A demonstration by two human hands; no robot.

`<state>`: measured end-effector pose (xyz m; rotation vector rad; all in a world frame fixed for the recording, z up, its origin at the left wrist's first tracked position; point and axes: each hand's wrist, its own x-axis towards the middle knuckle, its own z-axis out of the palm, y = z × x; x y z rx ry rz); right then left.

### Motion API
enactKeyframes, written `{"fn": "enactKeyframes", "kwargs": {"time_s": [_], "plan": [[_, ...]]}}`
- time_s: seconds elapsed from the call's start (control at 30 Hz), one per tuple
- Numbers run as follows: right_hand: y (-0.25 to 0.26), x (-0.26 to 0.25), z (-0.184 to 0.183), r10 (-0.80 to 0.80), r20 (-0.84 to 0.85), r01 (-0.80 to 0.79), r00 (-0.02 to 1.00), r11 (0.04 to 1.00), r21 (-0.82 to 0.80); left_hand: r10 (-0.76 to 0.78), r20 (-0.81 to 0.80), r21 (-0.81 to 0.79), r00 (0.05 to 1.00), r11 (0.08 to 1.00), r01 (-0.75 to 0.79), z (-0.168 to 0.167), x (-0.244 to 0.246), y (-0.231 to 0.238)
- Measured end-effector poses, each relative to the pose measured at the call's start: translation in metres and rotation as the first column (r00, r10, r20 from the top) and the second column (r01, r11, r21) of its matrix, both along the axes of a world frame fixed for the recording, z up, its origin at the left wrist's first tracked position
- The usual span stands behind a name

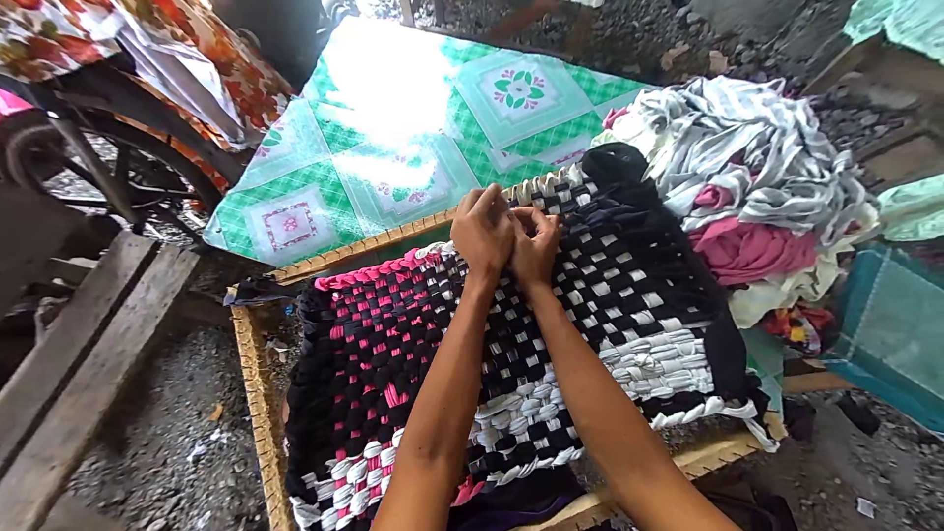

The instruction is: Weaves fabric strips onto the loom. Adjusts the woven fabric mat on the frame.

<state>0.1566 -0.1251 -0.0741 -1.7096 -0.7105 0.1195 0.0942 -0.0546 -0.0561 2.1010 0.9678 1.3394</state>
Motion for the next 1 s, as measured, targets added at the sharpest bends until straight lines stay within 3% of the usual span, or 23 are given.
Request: {"fn": "enactKeyframes", "kwargs": {"time_s": [0.07, 0.13, 0.4, 0.5, 0.6, 0.77, 0.87, 1.0], "plan": [[-0.002, 0.000, -0.002, 0.031, -0.022, -0.030, 0.999, 0.999, 0.027, -0.214, 0.091, 0.031, 0.973, 0.977, 0.212, 0.000, -0.006, 0.010], [-0.001, 0.001, -0.001, 0.043, -0.020, -0.042, 0.999, 0.998, 0.037, -0.320, 0.116, 0.015, 0.940, 0.947, 0.321, -0.002, -0.017, 0.020], [-0.001, 0.006, 0.001, 0.105, -0.061, -0.102, 0.993, 0.993, 0.060, -0.476, 0.187, 0.004, 0.860, 0.875, 0.484, -0.009, -0.048, 0.026], [-0.003, 0.017, 0.007, 0.216, -0.116, -0.212, 0.969, 0.976, 0.049, -0.594, 0.089, 0.041, 0.799, 0.804, 0.593, -0.004, -0.053, 0.037], [-0.007, 0.027, 0.019, 0.330, -0.210, -0.332, 0.920, 0.943, 0.027, -0.736, -0.062, 0.031, 0.674, 0.674, 0.738, 0.014, -0.054, 0.049], [-0.006, 0.034, 0.020, 0.361, -0.233, -0.377, 0.903, 0.926, -0.026, -0.788, -0.381, -0.078, 0.484, 0.549, 0.832, 0.046, -0.040, 0.061], [-0.013, 0.039, 0.018, 0.456, -0.250, -0.456, 0.854, 0.888, 0.061, -0.765, -0.444, -0.097, 0.467, 0.559, 0.824, 0.059, -0.034, 0.061], [-0.023, 0.042, 0.010, 0.545, -0.189, -0.514, 0.817, 0.836, 0.191, -0.710, -0.428, -0.229, 0.560, 0.684, 0.693, 0.067, -0.029, 0.058]]}}
